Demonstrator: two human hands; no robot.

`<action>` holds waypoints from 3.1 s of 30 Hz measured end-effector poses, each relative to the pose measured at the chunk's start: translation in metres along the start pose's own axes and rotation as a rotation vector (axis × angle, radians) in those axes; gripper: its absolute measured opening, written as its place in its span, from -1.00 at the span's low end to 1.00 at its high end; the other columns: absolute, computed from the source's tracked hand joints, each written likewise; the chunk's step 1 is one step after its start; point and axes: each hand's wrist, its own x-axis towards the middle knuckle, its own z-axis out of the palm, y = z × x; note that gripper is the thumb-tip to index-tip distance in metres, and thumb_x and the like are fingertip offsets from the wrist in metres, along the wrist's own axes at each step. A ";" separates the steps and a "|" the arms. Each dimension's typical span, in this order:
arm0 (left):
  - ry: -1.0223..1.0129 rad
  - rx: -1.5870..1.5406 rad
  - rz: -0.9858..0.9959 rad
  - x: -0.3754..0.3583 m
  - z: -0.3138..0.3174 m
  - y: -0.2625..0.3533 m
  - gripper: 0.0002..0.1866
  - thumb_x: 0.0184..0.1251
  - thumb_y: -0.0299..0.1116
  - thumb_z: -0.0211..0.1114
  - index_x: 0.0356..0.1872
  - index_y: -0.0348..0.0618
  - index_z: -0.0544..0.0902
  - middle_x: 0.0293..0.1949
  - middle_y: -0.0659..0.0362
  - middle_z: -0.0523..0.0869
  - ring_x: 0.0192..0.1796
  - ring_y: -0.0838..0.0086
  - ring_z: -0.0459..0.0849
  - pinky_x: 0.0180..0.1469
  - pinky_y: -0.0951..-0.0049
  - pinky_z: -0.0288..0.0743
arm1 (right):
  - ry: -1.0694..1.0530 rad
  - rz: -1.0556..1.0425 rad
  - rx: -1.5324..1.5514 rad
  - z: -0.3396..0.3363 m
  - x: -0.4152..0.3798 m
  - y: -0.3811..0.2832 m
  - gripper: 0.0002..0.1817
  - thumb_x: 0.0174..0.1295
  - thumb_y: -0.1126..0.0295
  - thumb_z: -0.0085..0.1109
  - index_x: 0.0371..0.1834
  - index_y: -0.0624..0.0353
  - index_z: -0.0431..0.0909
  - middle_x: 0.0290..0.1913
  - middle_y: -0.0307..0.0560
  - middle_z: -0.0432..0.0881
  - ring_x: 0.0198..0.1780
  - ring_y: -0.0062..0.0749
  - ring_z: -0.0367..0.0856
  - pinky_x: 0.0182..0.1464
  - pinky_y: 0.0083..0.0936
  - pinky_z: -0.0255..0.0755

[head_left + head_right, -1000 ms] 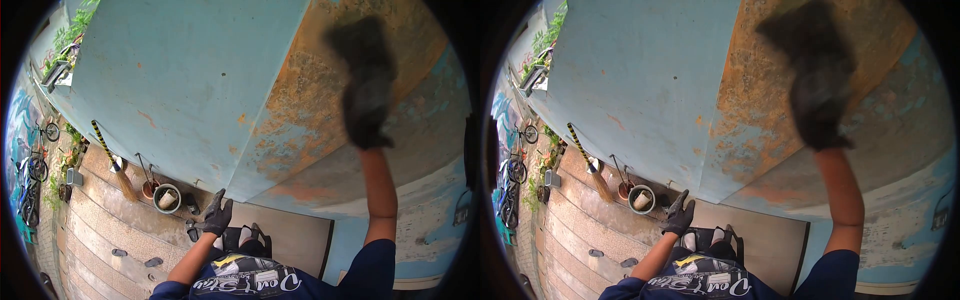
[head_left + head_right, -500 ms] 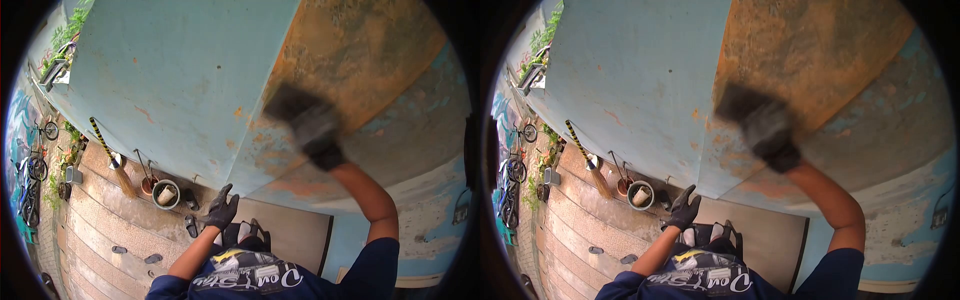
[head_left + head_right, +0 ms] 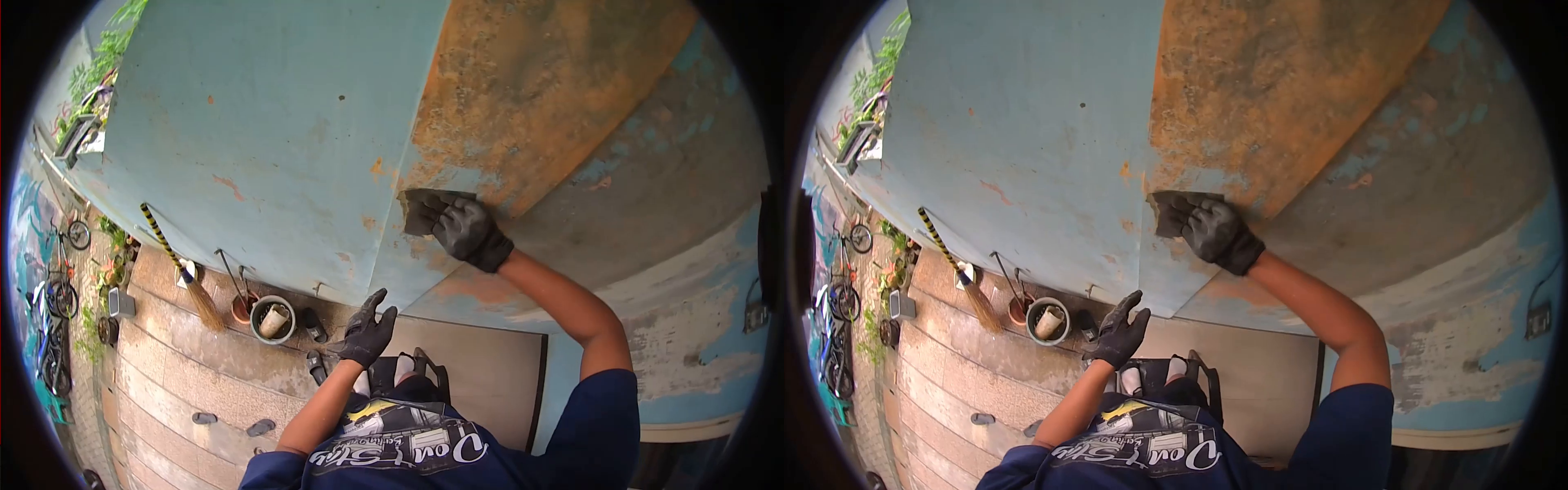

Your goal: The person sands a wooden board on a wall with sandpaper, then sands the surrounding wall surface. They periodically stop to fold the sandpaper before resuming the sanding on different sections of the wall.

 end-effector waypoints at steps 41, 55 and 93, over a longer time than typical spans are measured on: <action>0.905 0.189 1.271 0.176 -0.095 0.305 -0.30 0.35 -0.46 0.27 0.52 -0.43 0.36 0.49 -0.45 0.36 0.51 -0.42 0.37 0.50 -0.21 0.32 | 0.077 0.784 0.373 -0.158 -0.037 0.020 -0.11 0.38 0.08 0.37 0.70 0.14 0.20 0.72 0.27 0.11 0.76 0.14 -0.01 0.63 -0.04 0.14; 0.784 0.613 1.220 0.209 -0.064 0.237 -0.33 0.34 -0.37 0.33 0.44 -0.46 0.44 0.42 -0.45 0.47 0.46 -0.45 0.43 0.49 -0.37 0.26 | 0.239 1.015 0.458 -0.058 -0.061 0.019 0.21 0.37 -0.28 0.24 0.75 0.31 -0.22 0.74 0.38 -0.10 0.74 0.15 -0.04 0.70 -0.15 -0.03; 0.660 0.816 1.289 0.221 -0.046 0.196 -0.48 0.47 -0.32 0.23 0.37 -0.37 0.56 0.34 -0.34 0.58 0.38 -0.33 0.54 0.47 -0.37 0.26 | 0.256 1.079 0.456 -0.066 -0.049 0.014 0.33 0.25 0.01 0.46 0.69 0.56 -0.38 0.70 0.63 -0.28 0.74 0.47 -0.33 0.73 0.07 -0.21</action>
